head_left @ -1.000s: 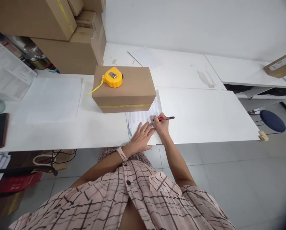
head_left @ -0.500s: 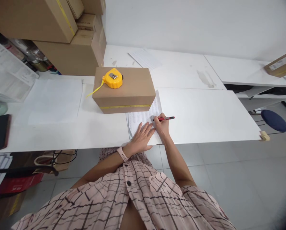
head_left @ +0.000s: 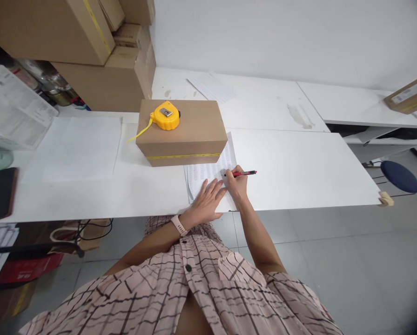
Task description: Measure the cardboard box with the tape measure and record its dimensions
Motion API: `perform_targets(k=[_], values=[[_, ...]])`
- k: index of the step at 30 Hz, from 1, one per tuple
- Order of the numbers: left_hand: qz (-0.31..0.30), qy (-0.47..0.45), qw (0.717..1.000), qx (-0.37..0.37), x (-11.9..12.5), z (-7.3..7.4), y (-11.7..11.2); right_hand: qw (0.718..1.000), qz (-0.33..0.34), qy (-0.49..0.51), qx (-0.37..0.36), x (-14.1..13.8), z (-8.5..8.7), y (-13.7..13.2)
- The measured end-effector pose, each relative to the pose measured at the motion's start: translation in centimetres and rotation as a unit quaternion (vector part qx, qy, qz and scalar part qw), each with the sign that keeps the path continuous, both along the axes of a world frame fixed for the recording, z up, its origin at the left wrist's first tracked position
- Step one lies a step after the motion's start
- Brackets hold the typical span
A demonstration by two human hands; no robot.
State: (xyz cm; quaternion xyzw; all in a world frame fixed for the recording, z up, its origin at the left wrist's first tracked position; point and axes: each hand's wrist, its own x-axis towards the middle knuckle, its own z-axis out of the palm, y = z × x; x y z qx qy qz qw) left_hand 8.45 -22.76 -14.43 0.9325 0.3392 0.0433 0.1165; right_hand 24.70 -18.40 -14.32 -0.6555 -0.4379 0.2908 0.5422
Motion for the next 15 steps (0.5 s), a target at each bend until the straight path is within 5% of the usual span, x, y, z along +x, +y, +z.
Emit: perform_targets(k=[15], values=[[-0.002,0.011,1.000,-0.003,0.00,0.09,0.02,1.000,0.002,0.010,0.002,0.03,-0.13,0.07]])
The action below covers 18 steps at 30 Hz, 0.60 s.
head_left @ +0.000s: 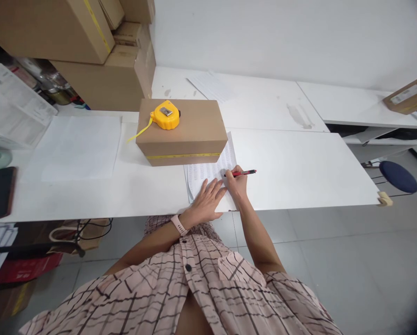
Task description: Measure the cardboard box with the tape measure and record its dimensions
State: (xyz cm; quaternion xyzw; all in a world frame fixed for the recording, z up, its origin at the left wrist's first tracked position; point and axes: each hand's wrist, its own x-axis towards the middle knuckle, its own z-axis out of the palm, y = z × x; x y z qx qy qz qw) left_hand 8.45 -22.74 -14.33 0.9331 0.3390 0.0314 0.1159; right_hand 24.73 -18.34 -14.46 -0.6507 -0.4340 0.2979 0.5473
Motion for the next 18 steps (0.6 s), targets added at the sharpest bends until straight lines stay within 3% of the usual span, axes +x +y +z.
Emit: perform_targets(k=[18], values=[[0.001,-0.003,1.000,-0.014,0.01,0.25,0.01,1.000,-0.008,-0.006,0.002,-0.07,0.04,-0.09]])
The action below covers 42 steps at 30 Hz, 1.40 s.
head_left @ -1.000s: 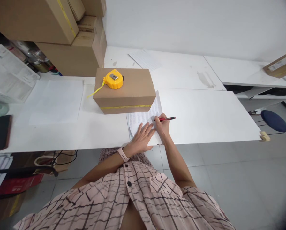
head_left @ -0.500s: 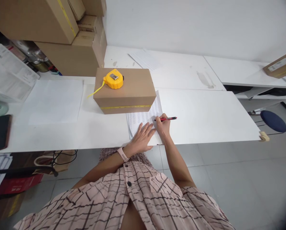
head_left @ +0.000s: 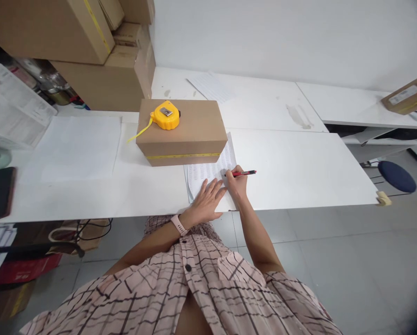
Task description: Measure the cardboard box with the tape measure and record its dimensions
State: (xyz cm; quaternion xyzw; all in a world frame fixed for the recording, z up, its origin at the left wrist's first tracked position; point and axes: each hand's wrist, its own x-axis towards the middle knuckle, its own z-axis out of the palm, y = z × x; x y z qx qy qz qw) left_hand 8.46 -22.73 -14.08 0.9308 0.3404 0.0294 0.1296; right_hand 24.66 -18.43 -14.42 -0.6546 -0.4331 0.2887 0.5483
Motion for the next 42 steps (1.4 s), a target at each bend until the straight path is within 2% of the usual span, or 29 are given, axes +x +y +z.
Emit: perform_targets(k=[12,26,31,33,35,38,40,42], values=[[-0.001,-0.004,1.000,0.011,-0.1,-0.2,-0.1,1.000,-0.010,-0.002,-0.006,-0.2,0.5,-0.1],[-0.001,-0.007,1.000,0.006,0.0,-0.2,0.0,1.000,-0.004,-0.006,0.001,0.0,0.1,0.0],[-0.003,-0.013,1.000,0.005,-0.1,-0.1,0.1,0.998,-0.046,-0.022,0.027,0.1,0.0,-0.3],[-0.005,-0.015,1.000,0.005,-0.4,-0.1,0.0,0.996,-0.035,-0.065,0.045,0.2,-0.1,-0.7],[-0.006,-0.014,1.000,0.001,-0.7,-0.1,-0.4,0.985,0.011,-0.161,0.059,0.4,-0.3,-1.3],[-0.006,-0.022,1.000,-0.018,-1.5,0.3,-1.4,0.939,0.079,-0.332,0.051,0.4,-0.9,-2.1],[-0.006,-0.047,0.998,-0.040,-2.3,1.1,-1.9,0.910,0.090,-0.404,0.034,0.2,-1.5,-2.4],[0.000,-0.105,0.993,-0.049,-3.6,2.7,-1.6,0.898,0.072,-0.433,0.030,0.0,-2.1,-2.3]])
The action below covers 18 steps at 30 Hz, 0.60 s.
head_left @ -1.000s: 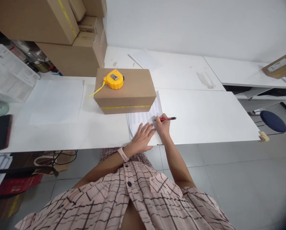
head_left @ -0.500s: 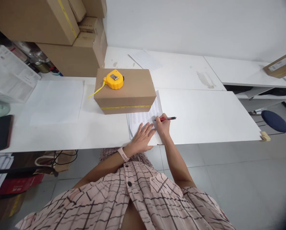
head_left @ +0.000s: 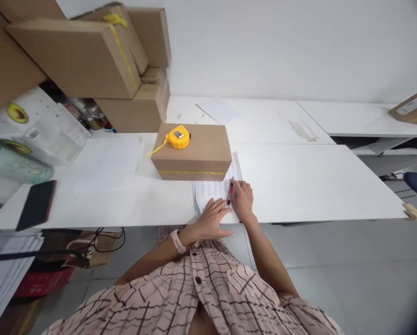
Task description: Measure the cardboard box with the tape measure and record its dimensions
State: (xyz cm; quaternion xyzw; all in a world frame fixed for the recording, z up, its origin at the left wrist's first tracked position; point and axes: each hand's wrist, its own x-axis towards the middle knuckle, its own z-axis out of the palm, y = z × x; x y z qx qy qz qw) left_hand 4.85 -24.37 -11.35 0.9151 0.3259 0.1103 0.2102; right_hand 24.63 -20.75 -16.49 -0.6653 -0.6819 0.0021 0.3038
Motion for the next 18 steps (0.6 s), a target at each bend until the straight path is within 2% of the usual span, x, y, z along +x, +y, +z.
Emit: perform_targets(k=[2,4,5,6,8,10,12,15,16,18], values=[[0.042,-0.086,0.995,0.028,-1.7,2.5,1.5,1.000,-0.016,0.009,0.022,-0.2,-0.4,0.1],[0.134,-0.169,0.972,0.095,-3.5,5.4,4.3,0.998,-0.029,0.032,0.048,-0.3,-0.6,0.2],[0.196,-0.199,0.951,0.131,-4.4,6.8,6.1,0.997,-0.034,0.043,0.062,-0.4,-0.6,0.2],[0.253,-0.218,0.928,0.168,-5.1,8.0,8.1,0.995,-0.040,0.052,0.076,-0.3,-0.6,0.1],[0.322,-0.216,0.899,0.202,-6.3,10.0,12.0,0.990,-0.051,0.069,0.110,-0.3,-0.2,-0.2],[0.350,-0.188,0.900,0.178,-7.1,11.1,15.1,0.984,-0.057,0.086,0.147,-0.4,0.5,-0.6],[0.359,-0.171,0.907,0.134,-7.4,11.8,16.7,0.974,-0.063,0.108,0.187,-0.8,1.9,-1.0],[0.335,-0.219,0.915,0.052,-7.6,12.7,16.1,0.957,-0.065,0.188,0.212,-1.9,5.2,-1.3],[0.303,-0.252,0.919,-0.001,-7.6,13.1,15.2,0.950,-0.058,0.237,0.196,-2.4,6.7,-1.3],[0.199,-0.307,0.919,-0.151,-7.5,13.7,13.2,0.923,-0.014,0.372,0.099,-3.6,9.9,-0.9]])
